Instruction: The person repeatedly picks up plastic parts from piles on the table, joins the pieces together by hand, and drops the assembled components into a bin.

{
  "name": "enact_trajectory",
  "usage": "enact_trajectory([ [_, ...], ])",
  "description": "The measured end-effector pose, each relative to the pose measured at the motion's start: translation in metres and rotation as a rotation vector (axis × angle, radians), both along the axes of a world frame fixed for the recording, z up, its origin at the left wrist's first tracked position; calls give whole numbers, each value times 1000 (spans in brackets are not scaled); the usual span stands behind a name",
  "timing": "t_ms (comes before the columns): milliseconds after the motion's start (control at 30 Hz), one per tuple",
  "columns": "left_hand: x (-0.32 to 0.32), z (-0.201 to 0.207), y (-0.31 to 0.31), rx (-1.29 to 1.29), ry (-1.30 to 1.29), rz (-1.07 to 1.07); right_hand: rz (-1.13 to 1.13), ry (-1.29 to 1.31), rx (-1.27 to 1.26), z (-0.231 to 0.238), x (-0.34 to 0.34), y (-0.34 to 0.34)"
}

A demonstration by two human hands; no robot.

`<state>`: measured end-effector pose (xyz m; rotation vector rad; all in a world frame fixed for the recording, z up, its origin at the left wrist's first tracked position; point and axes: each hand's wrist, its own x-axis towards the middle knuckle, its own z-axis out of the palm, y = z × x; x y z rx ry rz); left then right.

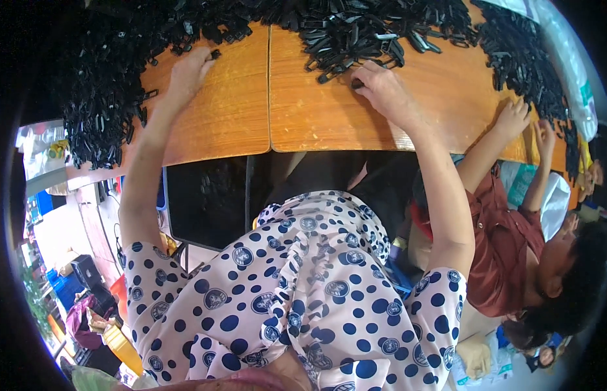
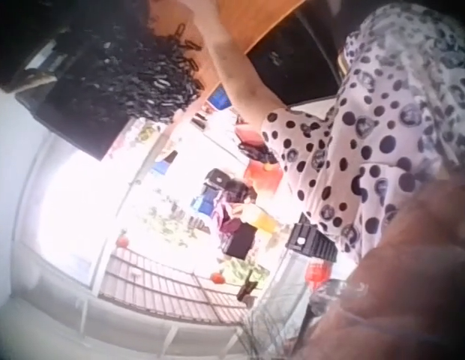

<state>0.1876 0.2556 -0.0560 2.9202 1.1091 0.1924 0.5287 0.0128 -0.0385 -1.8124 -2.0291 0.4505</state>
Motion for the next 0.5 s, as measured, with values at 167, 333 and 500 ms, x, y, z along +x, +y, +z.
enact_trajectory([
  [167, 64, 14, -117, -961, -975, 258, -280, 627, -134, 1, -19, -25],
  [333, 95, 7, -201, -1382, -1126, 109, -222, 1398, -123, 2, -53, -50],
  [500, 105, 6, -222, -1241, -1047, 44, -282, 1307, -188, 21, -66, -74],
])
